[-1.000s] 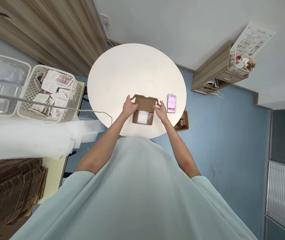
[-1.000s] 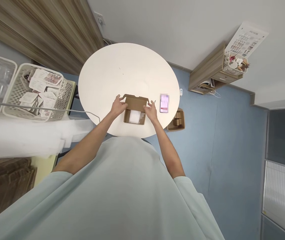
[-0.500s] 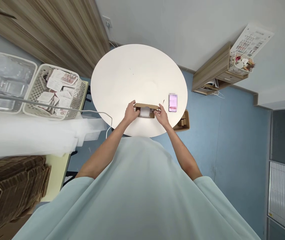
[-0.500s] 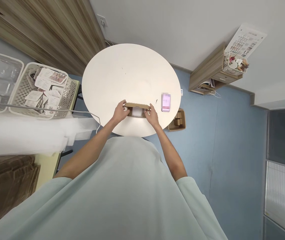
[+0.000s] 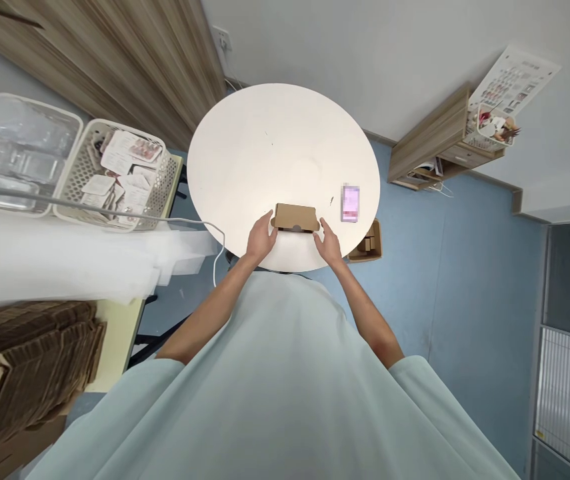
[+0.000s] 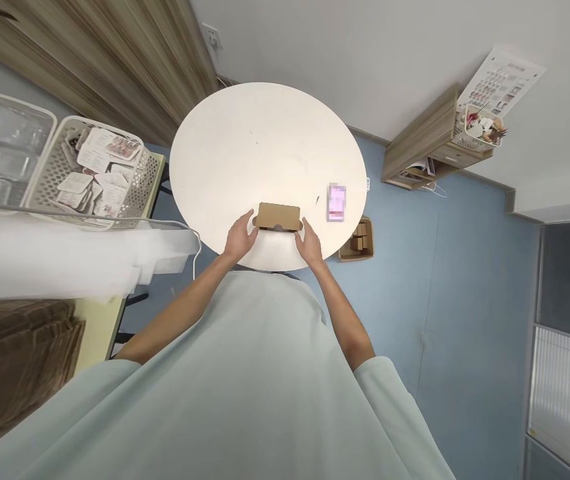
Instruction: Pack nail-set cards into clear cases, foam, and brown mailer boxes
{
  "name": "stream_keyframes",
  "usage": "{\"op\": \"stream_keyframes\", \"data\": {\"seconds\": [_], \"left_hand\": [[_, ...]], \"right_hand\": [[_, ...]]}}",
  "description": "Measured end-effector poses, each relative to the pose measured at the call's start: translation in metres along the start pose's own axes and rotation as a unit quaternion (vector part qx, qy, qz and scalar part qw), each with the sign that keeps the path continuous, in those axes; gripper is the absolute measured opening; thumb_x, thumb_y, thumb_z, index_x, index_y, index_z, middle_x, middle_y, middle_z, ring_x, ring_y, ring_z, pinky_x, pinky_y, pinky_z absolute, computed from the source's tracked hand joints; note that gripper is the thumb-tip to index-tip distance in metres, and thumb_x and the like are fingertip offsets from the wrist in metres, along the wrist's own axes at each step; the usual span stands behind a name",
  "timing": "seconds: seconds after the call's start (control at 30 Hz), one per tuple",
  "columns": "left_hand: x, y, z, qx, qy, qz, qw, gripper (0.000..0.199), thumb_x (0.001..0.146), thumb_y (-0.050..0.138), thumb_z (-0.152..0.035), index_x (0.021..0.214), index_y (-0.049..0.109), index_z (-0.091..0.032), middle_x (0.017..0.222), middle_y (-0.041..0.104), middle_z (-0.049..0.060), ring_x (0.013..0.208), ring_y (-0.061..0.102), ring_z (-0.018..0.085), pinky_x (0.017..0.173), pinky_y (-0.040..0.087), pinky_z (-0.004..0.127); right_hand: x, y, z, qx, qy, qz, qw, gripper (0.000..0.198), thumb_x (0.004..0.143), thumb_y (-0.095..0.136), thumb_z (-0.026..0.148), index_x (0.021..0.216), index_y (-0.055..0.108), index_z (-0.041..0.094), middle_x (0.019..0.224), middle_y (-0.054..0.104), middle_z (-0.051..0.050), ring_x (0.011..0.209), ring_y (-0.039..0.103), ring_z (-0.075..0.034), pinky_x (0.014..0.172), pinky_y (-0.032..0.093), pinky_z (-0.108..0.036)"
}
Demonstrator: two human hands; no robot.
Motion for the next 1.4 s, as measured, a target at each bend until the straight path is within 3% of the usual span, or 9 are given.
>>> {"op": "stream_keyframes", "data": {"seconds": [0.13, 0.27, 0.53, 0.67, 0.9, 1.4], "left_hand": [[-0.007, -0.007, -0.007, 0.012, -0.009, 0.02, 1.0, 0.057, 0.104, 0.052, -0.031, 0.16, 0.063, -0.022, 0.161, 0.069, 0.011, 0.148, 0.064, 0.035, 0.127, 0.049, 0.052], [-0.014, -0.002, -0.007, 0.037, -0.059, 0.049, 0.996, 0.054, 0.103, 0.054, -0.031, 0.155, 0.069, -0.023, 0.15, 0.076, 0.01, 0.136, 0.071, 0.037, 0.12, 0.054, 0.05], [-0.023, 0.013, 0.009, 0.045, -0.106, 0.092, 0.989, 0.057, 0.094, 0.059, -0.023, 0.149, 0.074, -0.023, 0.137, 0.081, 0.012, 0.127, 0.076, 0.037, 0.114, 0.058, 0.048], [-0.024, 0.016, 0.009, 0.005, -0.114, 0.071, 0.991, 0.056, 0.091, 0.061, -0.022, 0.145, 0.076, -0.022, 0.136, 0.082, 0.009, 0.13, 0.076, 0.032, 0.117, 0.057, 0.043], [-0.022, 0.018, 0.002, -0.026, -0.16, 0.02, 0.987, 0.04, 0.099, 0.06, -0.028, 0.131, 0.082, -0.022, 0.133, 0.084, 0.009, 0.129, 0.078, 0.03, 0.117, 0.058, 0.042], [-0.011, 0.018, 0.008, -0.025, -0.194, -0.007, 0.981, 0.028, 0.096, 0.063, -0.022, 0.115, 0.084, -0.022, 0.121, 0.087, 0.009, 0.118, 0.081, 0.029, 0.11, 0.06, 0.042]], "right_hand": [[-0.005, 0.0, 0.006, -0.002, 0.019, 0.011, 1.0, 0.064, 0.11, 0.055, 0.046, 0.169, 0.052, 0.022, 0.168, 0.062, -0.015, 0.154, 0.061, -0.036, 0.132, 0.047, -0.058], [-0.011, 0.003, 0.007, 0.008, 0.054, 0.029, 0.998, 0.057, 0.109, 0.059, 0.048, 0.161, 0.06, 0.024, 0.155, 0.072, -0.015, 0.142, 0.07, -0.037, 0.127, 0.051, -0.061], [-0.02, 0.015, 0.0, -0.013, 0.068, 0.057, 0.996, 0.035, 0.109, 0.05, 0.034, 0.135, 0.073, 0.028, 0.122, 0.084, -0.009, 0.118, 0.079, -0.033, 0.114, 0.059, -0.051], [-0.021, 0.019, -0.005, -0.023, 0.077, 0.048, 0.996, 0.041, 0.107, 0.044, 0.027, 0.138, 0.071, 0.023, 0.122, 0.084, -0.012, 0.115, 0.079, -0.034, 0.113, 0.058, -0.052], [-0.018, 0.027, -0.014, -0.002, 0.118, -0.001, 0.993, 0.04, 0.105, 0.049, 0.021, 0.137, 0.074, 0.02, 0.14, 0.081, -0.014, 0.132, 0.076, -0.029, 0.117, 0.057, -0.046], [-0.014, 0.037, -0.028, 0.036, 0.165, -0.024, 0.985, 0.031, 0.1, 0.056, 0.019, 0.125, 0.073, 0.021, 0.136, 0.082, -0.012, 0.115, 0.082, -0.025, 0.111, 0.061, -0.042]]}}
Point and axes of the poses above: each hand's wrist, its own x-axis towards the middle knuckle, its own y-axis out of the palm, z = x × y, the point moved 1 cm from there along x, towards the middle knuckle
